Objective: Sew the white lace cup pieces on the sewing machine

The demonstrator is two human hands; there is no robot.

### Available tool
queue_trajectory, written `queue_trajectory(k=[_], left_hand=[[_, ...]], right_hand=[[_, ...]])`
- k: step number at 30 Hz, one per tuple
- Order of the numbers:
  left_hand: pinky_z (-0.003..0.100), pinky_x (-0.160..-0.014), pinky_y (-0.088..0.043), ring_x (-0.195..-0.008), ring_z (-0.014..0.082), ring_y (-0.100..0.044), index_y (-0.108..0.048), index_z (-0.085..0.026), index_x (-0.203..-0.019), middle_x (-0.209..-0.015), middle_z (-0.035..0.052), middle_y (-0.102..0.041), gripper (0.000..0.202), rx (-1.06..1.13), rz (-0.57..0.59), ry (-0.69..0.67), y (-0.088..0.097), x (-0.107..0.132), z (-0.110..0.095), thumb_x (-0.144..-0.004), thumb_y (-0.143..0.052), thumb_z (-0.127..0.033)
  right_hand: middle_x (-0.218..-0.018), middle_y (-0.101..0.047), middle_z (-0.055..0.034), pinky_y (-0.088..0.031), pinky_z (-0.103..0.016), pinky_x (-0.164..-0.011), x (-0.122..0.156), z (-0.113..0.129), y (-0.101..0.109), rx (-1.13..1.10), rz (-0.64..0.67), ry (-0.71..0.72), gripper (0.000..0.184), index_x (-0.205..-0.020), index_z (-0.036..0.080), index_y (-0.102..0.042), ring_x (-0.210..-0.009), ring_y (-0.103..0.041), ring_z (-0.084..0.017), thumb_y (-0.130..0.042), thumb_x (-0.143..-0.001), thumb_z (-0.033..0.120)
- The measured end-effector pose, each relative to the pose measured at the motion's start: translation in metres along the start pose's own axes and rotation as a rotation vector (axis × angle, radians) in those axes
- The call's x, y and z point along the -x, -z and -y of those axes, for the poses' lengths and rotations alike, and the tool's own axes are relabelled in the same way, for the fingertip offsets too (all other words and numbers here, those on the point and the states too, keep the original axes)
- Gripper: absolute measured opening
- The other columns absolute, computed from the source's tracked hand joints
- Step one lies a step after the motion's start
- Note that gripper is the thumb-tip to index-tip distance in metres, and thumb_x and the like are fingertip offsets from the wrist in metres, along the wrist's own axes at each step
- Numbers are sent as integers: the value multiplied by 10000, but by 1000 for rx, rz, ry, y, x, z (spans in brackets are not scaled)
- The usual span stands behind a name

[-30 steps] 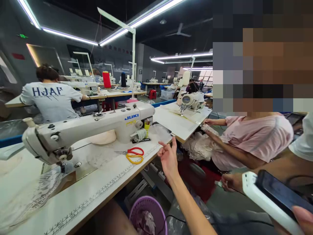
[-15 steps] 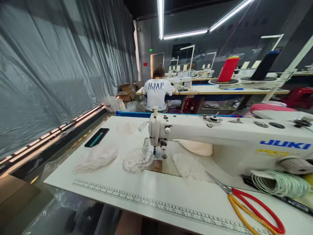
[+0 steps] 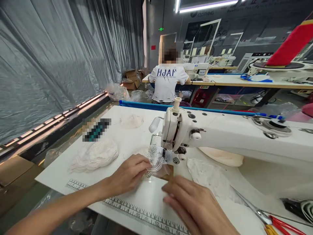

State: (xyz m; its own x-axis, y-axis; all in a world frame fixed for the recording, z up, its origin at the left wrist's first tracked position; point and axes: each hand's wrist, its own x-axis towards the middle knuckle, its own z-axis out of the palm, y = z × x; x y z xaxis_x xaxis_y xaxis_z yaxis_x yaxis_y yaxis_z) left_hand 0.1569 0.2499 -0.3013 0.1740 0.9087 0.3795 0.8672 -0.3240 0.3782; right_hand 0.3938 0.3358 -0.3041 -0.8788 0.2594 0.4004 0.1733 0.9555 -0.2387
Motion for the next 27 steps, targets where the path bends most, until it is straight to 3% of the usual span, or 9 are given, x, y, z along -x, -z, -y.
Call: queue_trajectory(k=[3, 7, 15, 19, 22, 24, 27], left_hand=[[366, -858, -437, -1008, 205, -527, -536, -156, -1108, -1102, 96, -584, 226, -140, 80, -35, -17, -20, 18, -911, -425, -157], [393, -882, -420, -1103, 235, -477, -473, -181, -1175, -1211, 109, -525, 284, -265, 179, -90, -26, -25, 24, -892, -488, -192], [369, -864, -408, -1037, 217, -506, -480, -169, -1143, -1151, 95, -544, 242, -325, 268, -124, -15, -23, 18, -905, -439, -142], [358, -845, -414, -998, 202, -517, -526, -153, -1007, -1122, 104, -546, 163, -298, 209, -135, -14, -39, 22, -902, -411, -103], [350, -810, -432, -987, 205, -513, -531, -148, -970, -1138, 109, -528, 135, -257, 180, -39, -18, -60, 30, -902, -421, -111], [346, -768, -444, -975, 227, -512, -532, -145, -943, -1116, 107, -526, 79, -246, 258, 94, -21, -74, 35, -875, -516, -180], [308, -632, -435, -832, 231, -547, -535, -139, -935, -950, 83, -570, 195, -244, 371, 270, -23, -87, 37, -803, -634, -242]], right_hand=[[-1019, -637, -64, -528, -247, -571, -26, -29, -17, 53, -29, -69, 256, -1077, 254, -576, -734, -657, -152, -352, -955, 274], [-1111, -615, -91, -538, -265, -523, -33, -50, -41, 160, -51, -68, 305, -1136, 236, -564, -681, -655, -151, -327, -954, 293], [-1019, -667, -91, -558, -284, -562, -31, -53, -49, 196, -113, 72, 292, -1078, 181, -599, -732, -665, -181, -346, -960, 270], [-977, -673, -91, -553, -278, -569, -32, -53, -51, 193, -138, 74, 309, -1041, 181, -620, -713, -660, -173, -334, -965, 270], [-972, -673, -89, -551, -274, -583, -31, -53, -52, 193, -146, 69, 318, -1043, 190, -630, -707, -655, -167, -331, -963, 265], [-999, -669, -88, -550, -277, -590, -30, -53, -52, 188, -132, 56, 312, -1052, 203, -632, -704, -651, -165, -343, -960, 273], [-1033, -659, -93, -547, -283, -596, -29, -52, -51, 156, -129, 36, 302, -1053, 213, -636, -703, -646, -165, -358, -953, 278]])
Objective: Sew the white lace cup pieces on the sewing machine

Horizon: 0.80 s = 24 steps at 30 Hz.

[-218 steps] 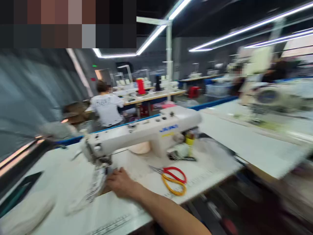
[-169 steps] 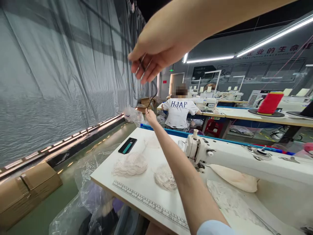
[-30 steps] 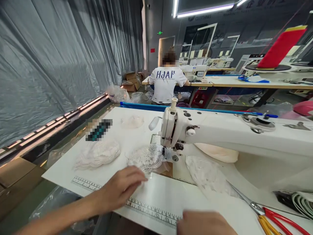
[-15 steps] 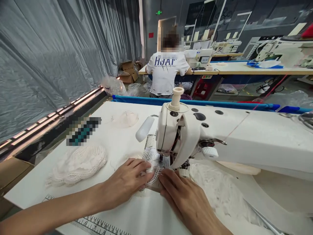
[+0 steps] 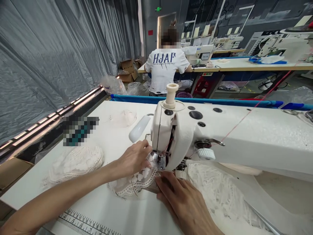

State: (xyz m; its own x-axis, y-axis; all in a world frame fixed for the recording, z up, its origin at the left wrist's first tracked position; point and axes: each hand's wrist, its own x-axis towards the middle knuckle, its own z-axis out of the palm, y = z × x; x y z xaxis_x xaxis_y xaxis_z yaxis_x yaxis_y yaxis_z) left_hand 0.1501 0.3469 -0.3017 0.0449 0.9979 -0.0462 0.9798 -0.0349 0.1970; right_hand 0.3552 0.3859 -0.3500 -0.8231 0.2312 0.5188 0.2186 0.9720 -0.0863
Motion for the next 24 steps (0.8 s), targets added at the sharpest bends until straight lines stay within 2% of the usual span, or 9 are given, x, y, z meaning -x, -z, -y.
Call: queue_trajectory(k=[2, 4, 7, 11, 14, 17, 20, 24], left_hand=[[279, -555, -404, -677, 201, -551, -537, -139, -979, -756, 31, -577, 248, 28, 35, 44, 2, 0, -1, -794, -647, -262], [264, -548, -394, -620, 181, -549, -556, -148, -975, -646, -6, -559, 234, 62, 49, 53, 4, 3, -2, -806, -638, -288], [262, -629, -409, -727, 182, -579, -600, -165, -869, -728, 11, -595, 166, 101, 39, 51, 5, 10, -3, -821, -620, -323], [259, -679, -397, -823, 185, -569, -626, -176, -821, -855, 23, -608, 150, 193, 20, 35, 9, 15, -3, -813, -621, -326], [237, -586, -356, -663, 150, -539, -625, -168, -770, -676, -7, -578, 164, 334, 95, 62, 17, 17, -5, -802, -621, -329], [223, -524, -310, -559, 128, -489, -616, -158, -745, -536, -35, -500, 185, 437, 147, 95, 24, 18, -6, -795, -626, -336], [222, -528, -315, -595, 139, -515, -606, -146, -739, -597, -17, -550, 240, 502, 143, 98, 23, 17, -3, -775, -652, -379], [224, -561, -349, -645, 153, -555, -613, -154, -803, -699, 2, -621, 248, 617, 140, 71, 17, 14, 2, -755, -672, -390]], right_hand=[[-1028, -655, -93, -542, -278, -587, 1, 1, 1, -34, -10, -18, 293, -1042, 212, -637, -699, -647, -164, -366, -947, 273], [-1022, -652, -86, -539, -276, -585, 2, 1, 0, -65, -23, -39, 274, -1035, 221, -631, -708, -653, -166, -378, -940, 271], [-930, -670, -70, -531, -265, -567, 3, 1, 0, -135, -49, -173, 252, -1071, 222, -581, -684, -659, -163, -376, -937, 284], [-562, -585, 26, -441, -242, -401, -1, 2, -1, -274, 48, -460, 252, -1009, 203, -512, -440, -556, -148, -435, -895, 414], [-599, -606, 28, -409, -247, -411, -10, 5, -3, -332, 143, -530, 320, -977, 209, -487, -450, -539, -149, -538, -812, 479], [-585, -594, 27, -372, -242, -444, -19, 11, -4, -329, 212, -622, 243, -818, 224, -510, -484, -546, -154, -560, -785, 460], [-525, -563, 22, -345, -241, -456, -23, 14, -4, -345, 239, -709, 268, -652, 225, -498, -478, -528, -153, -478, -828, 426], [-559, -607, 9, -379, -255, -502, -23, 14, 0, -438, 281, -766, 294, -647, 226, -522, -515, -536, -161, -415, -850, 409]])
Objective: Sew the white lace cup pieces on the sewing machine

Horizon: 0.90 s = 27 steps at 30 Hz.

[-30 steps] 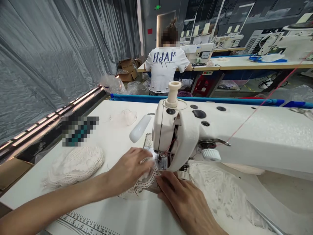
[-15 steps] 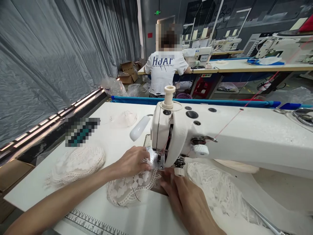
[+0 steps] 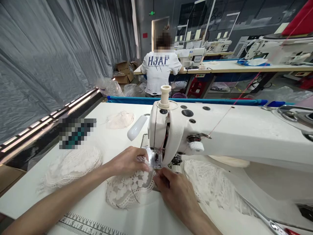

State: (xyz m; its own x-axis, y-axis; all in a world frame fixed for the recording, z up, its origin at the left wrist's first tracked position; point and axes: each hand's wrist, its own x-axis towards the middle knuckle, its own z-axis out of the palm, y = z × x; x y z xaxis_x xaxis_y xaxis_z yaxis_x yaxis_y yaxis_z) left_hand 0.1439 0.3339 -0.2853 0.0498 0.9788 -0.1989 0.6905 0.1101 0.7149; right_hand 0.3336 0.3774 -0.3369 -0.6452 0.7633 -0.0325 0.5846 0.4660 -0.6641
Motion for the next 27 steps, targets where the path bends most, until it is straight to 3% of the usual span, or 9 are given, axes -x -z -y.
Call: queue_trajectory(k=[3, 8, 14, 16, 18, 22, 24, 27], left_hand=[[224, -562, -356, -629, 147, -550, -644, -166, -851, -684, -1, -624, 204, 59, 15, -18, 0, -1, 2, -784, -637, -359], [222, -536, -340, -593, 131, -519, -650, -155, -756, -665, 5, -609, 234, 59, 12, -6, -1, -2, 1, -828, -571, -363], [219, -482, -243, -464, 77, -328, -451, -153, -551, -483, -53, -355, 340, -59, -37, -55, -5, -9, 3, -827, -569, -313], [222, -480, -233, -458, 72, -298, -387, -158, -537, -477, -59, -320, 385, -105, -21, -71, -5, -11, 3, -838, -559, -323], [223, -475, -232, -453, 71, -292, -376, -161, -547, -479, -59, -327, 383, -143, 2, -73, -4, -12, 1, -848, -549, -324], [221, -466, -237, -460, 74, -313, -406, -160, -556, -486, -53, -363, 346, -202, 6, -64, -4, -14, -1, -832, -563, -298], [216, -468, -250, -460, 75, -328, -438, -158, -557, -485, -52, -377, 330, -236, 6, -57, -4, -17, -1, -817, -585, -299], [219, -462, -252, -436, 74, -319, -445, -156, -530, -461, -52, -349, 353, -318, -38, -26, -2, -25, 1, -783, -636, -313]], right_hand=[[-592, -635, 15, -399, -259, -540, 1, 0, 3, -27, 48, -22, 297, -654, 229, -520, -545, -560, -162, -406, -859, 411], [-586, -633, 32, -391, -238, -535, -2, 0, 3, 101, 70, 46, 346, -629, 230, -481, -532, -573, -144, -335, -907, 374], [-526, -593, -13, -239, -250, -437, -3, -13, 11, 317, -35, 104, 325, -669, 225, -473, -464, -562, -201, -315, -910, 375], [-484, -565, -1, -203, -244, -409, -1, -20, 17, 429, -124, 216, 309, -742, 223, -521, -411, -541, -197, -308, -924, 353], [-510, -584, 3, -221, -238, -378, 1, -26, 22, 544, -216, 437, 310, -896, 217, -573, -379, -526, -173, -270, -939, 268], [-891, -701, -73, -413, -236, -426, 2, -33, 22, 630, -277, 799, 422, -1134, 204, -558, -516, -615, -145, -237, -896, 69], [-1028, -687, -90, -478, -252, -481, 0, -36, 18, 637, -295, 881, 413, -1123, 197, -577, -572, -634, -145, -265, -894, 54], [-1069, -678, -105, -510, -266, -496, -3, -42, 10, 636, -311, 902, 402, -1117, 175, -591, -617, -643, -160, -273, -899, 61]])
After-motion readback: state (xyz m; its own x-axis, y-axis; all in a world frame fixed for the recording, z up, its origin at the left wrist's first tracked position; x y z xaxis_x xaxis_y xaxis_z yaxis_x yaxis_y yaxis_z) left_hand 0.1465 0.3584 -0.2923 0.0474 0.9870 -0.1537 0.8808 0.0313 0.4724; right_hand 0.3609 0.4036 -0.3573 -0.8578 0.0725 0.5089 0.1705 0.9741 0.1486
